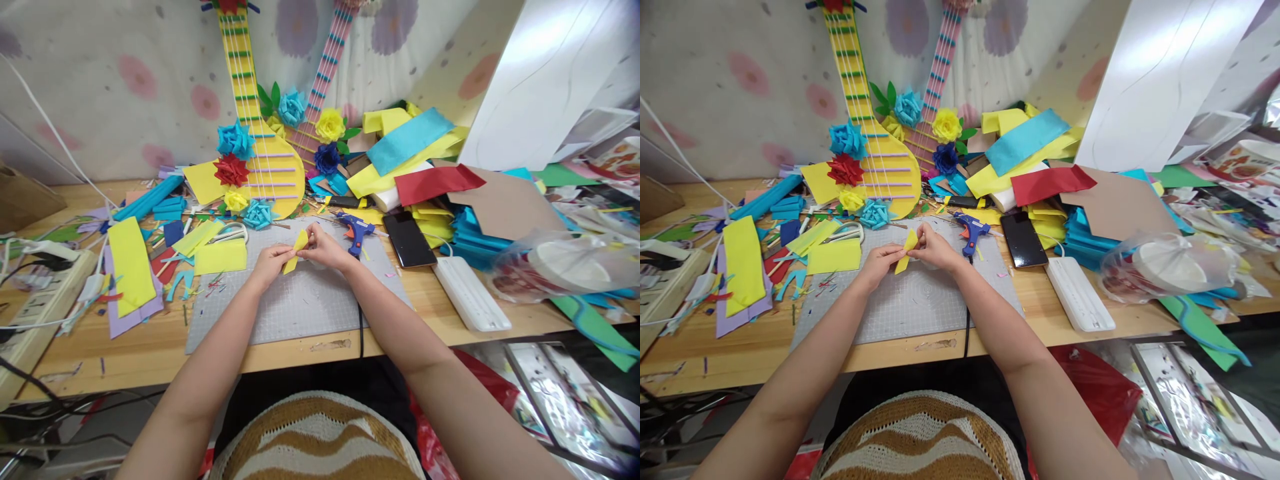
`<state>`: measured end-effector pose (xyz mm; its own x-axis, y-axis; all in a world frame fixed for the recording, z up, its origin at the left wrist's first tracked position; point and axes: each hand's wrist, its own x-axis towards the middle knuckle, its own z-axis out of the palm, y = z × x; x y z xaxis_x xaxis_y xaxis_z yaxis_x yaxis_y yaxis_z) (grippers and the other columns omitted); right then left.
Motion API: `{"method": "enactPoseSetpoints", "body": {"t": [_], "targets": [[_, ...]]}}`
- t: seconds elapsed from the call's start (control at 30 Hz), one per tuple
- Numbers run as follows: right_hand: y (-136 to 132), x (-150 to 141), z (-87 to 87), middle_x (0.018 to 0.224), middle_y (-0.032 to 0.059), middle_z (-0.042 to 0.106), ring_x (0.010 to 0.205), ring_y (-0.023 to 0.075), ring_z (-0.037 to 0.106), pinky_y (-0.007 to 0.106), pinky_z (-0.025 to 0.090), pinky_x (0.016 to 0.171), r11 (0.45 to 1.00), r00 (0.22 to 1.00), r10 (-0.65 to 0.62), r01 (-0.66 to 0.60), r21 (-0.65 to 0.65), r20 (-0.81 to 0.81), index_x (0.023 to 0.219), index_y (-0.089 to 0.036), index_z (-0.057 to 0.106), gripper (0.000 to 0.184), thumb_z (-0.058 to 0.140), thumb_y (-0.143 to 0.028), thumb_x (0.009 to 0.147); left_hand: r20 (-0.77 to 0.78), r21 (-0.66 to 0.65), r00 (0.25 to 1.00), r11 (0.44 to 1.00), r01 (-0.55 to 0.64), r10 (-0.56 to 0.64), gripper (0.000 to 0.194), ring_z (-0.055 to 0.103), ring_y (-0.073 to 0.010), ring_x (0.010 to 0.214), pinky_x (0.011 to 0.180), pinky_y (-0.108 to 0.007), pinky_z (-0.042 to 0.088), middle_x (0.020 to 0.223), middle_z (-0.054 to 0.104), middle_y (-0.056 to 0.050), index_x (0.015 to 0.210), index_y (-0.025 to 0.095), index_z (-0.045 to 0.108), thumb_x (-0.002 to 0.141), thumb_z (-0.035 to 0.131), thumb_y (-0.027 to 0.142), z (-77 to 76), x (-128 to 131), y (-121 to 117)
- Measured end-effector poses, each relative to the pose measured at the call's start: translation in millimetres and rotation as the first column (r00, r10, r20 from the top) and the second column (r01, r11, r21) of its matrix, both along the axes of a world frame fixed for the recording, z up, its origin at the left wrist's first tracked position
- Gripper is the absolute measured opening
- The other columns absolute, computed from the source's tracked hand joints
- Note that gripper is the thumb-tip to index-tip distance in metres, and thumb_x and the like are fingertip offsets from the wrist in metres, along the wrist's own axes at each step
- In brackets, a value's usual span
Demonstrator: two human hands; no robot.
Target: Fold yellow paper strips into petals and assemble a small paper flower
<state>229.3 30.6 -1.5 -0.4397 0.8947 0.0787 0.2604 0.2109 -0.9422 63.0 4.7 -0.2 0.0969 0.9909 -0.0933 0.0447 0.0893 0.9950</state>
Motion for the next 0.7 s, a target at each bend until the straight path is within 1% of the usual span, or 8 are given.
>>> {"method": "enactPoseSetpoints", "body": {"t": [0.1,0.2,0.27,0.37,0.5,0.53,0.6,0.7], "targets": [[0.8,0.1,-0.3,0.066,-0.0065,0.058,0.06,0.0118,0.057,0.024,0.04,0.054,0.999,1.0,-0.018,0.018,-0.029,-0.013,0.083,-0.023,0.029,0.04,0.063,-0.03,0.063,-0.049,0.054,0.997,0.997,0.059,-0.057,0.024,0.054,-0.0154,0.071,0.068,-0.027,0.041,0.075,0.064,-0.003,0.068,0.018,0.073,0.058,0.071,0.039,0.4,-1.6,-0.7],[0.5,-0.2,1.5,0.067,-0.0061,0.058,0.06,0.0116,0.056,0.024,0.039,0.055,0.998,0.999,-0.04,0.039,-0.052,-0.015,0.082,-0.023,0.029,0.039,0.063,-0.028,0.061,-0.116,0.106,0.989,0.989,0.102,-0.09,0.026,0.055,-0.0155,0.071,0.068,-0.026,0.041,0.077,0.065,-0.003,0.074,0.018,0.074,0.057,0.072,0.038,-0.5,-0.8,-0.9],[0.0,-0.7,2.5,0.067,-0.006,0.058,0.06,0.0117,0.056,0.024,0.039,0.055,0.997,0.999,-0.045,0.044,-0.056,-0.009,0.082,-0.023,0.03,0.039,0.063,-0.029,0.061,-0.143,0.13,0.988,0.989,0.071,-0.052,0.026,0.055,-0.0154,0.07,0.068,-0.026,0.041,0.075,0.065,-0.003,0.074,0.018,0.074,0.058,0.072,0.038,-2.2,0.6,-0.5],[-0.4,-1.3,2.8,0.066,-0.0059,0.056,0.06,0.0124,0.055,0.024,0.038,0.054,0.999,0.999,-0.032,0.033,-0.043,0.002,0.082,-0.023,0.03,0.039,0.063,-0.031,0.063,-0.129,0.136,0.991,0.991,0.001,0.016,0.025,0.055,-0.0153,0.07,0.068,-0.026,0.041,0.072,0.065,-0.002,0.071,0.018,0.073,0.06,0.069,0.041,-6.2,2.2,0.9],[-0.8,0.5,3.4,0.069,-0.0061,0.055,0.063,0.0115,0.054,0.025,0.04,0.058,0.999,1.0,0.001,-0.001,-0.032,-0.007,0.081,-0.023,0.032,0.042,0.067,-0.033,0.061,-0.074,0.04,0.995,0.997,-0.065,0.067,0.029,0.056,-0.0152,0.069,0.066,-0.025,0.041,0.071,0.066,-0.001,0.072,0.017,0.073,0.059,0.07,0.043,-9.9,2.8,2.2],[-0.8,1.7,4.0,0.069,-0.0061,0.055,0.063,0.011,0.053,0.024,0.04,0.058,0.998,1.0,0.02,-0.02,-0.053,-0.015,0.082,-0.022,0.033,0.043,0.069,-0.033,0.061,-0.064,0.013,0.994,0.996,-0.085,0.085,0.029,0.056,-0.0147,0.068,0.065,-0.025,0.04,0.07,0.066,-0.001,0.072,0.017,0.073,0.058,0.071,0.042,-9.8,3.0,2.1],[-0.6,4.5,5.3,0.07,-0.0057,0.056,0.061,0.0095,0.051,0.022,0.037,0.055,0.987,0.996,0.077,-0.081,-0.136,-0.036,0.085,-0.022,0.035,0.045,0.071,-0.034,0.06,-0.032,-0.036,0.994,0.993,-0.11,0.108,0.031,0.054,-0.0129,0.065,0.062,-0.023,0.04,0.069,0.066,-0.001,0.072,0.016,0.072,0.055,0.073,0.042,-8.3,3.8,1.4],[0.4,8.5,6.3,0.071,-0.0056,0.056,0.057,0.0072,0.047,0.02,0.031,0.05,0.952,0.985,0.143,-0.164,-0.256,-0.099,0.086,-0.021,0.038,0.044,0.071,-0.034,0.06,0.053,-0.131,0.995,0.988,-0.078,0.086,0.034,0.052,-0.0102,0.058,0.057,-0.022,0.04,0.064,0.063,0.0,0.073,0.015,0.071,0.053,0.074,0.041,-3.6,5.5,-0.3]]}}
